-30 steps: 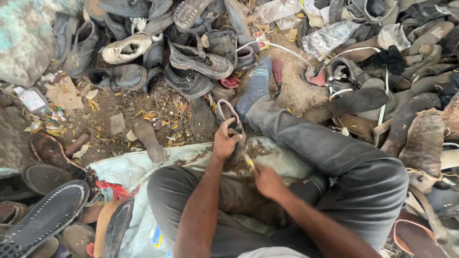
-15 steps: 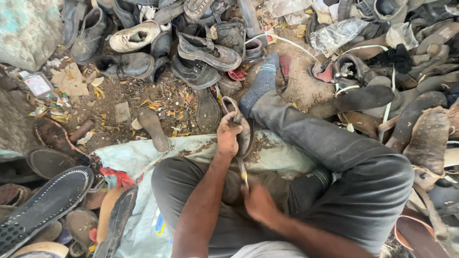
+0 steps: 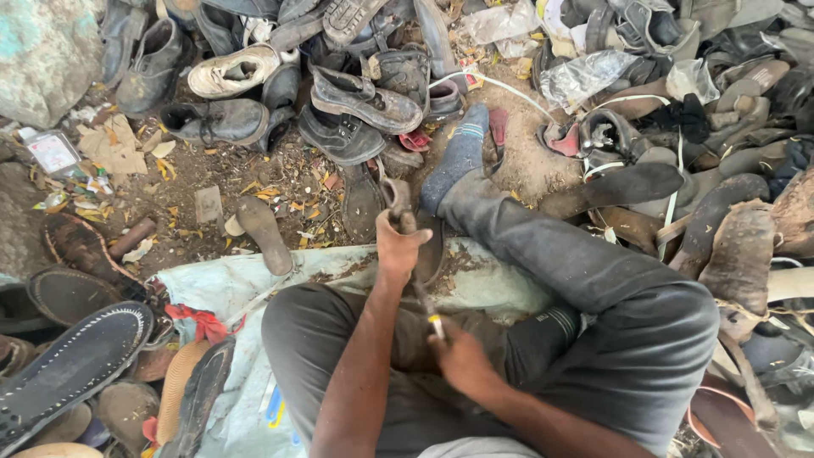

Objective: The person scrapes and cuts shoe soles using a small knife while sitting in a large pile of footwear.

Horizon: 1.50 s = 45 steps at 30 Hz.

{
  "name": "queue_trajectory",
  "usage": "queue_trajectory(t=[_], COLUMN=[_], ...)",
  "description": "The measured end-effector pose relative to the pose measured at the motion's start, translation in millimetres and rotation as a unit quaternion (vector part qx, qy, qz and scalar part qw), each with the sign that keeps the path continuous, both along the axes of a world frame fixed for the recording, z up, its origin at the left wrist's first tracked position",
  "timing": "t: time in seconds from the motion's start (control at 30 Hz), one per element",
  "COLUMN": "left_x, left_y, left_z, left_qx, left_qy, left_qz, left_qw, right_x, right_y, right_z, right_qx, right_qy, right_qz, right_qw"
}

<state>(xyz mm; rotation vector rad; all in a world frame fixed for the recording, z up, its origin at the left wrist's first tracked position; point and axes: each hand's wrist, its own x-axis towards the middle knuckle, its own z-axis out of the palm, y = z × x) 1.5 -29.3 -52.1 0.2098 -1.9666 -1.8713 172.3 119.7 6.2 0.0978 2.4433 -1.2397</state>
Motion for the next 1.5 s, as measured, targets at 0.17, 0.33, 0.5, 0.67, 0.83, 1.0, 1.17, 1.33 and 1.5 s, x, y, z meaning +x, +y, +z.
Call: queue_trajectory(t=[0.17, 0.33, 0.5, 0.67, 0.83, 1.0, 1.17, 1.33, 1.5], left_x=[12, 21, 21, 19, 25, 28, 32, 48, 63], left_y=[-17, -16, -20, -19, -17, -20, -21, -22, -23], left_z=[41, 45, 14, -3, 1, 4, 5, 13, 22], left_qx=[-0.208, -0.211, -0.181, -0.226, -0.204, -0.193, -0.197, -0.171, -0.121], left_qy=[-0.334, -0.248, -0.220, -0.161, -0.187, -0.163, -0.185, -0.163, -0.198], left_qz=[-0.011, 0.054, 0.098, 0.123, 0.113, 0.153, 0.153, 0.178, 0.212], left_qw=[0.919, 0.944, 0.953, 0.953, 0.954, 0.955, 0.951, 0.955, 0.949], right_x=[-63, -140, -136, -152, -182, -152, -142, -160, -128], right_y=[34, 13, 9, 4, -15, -11, 1, -17, 12], right_z=[-7, -20, -17, -19, -24, -19, -6, 18, 35], right_qx=[0.074, 0.168, 0.223, 0.233, 0.178, 0.196, 0.203, 0.216, 0.203], right_qy=[0.098, 0.067, 0.038, 0.031, 0.055, 0.010, 0.013, -0.021, -0.019], right_qz=[0.015, 0.099, 0.105, 0.142, 0.139, 0.165, 0.216, 0.242, 0.301], right_qw=[0.992, 0.979, 0.968, 0.962, 0.973, 0.967, 0.955, 0.946, 0.932])
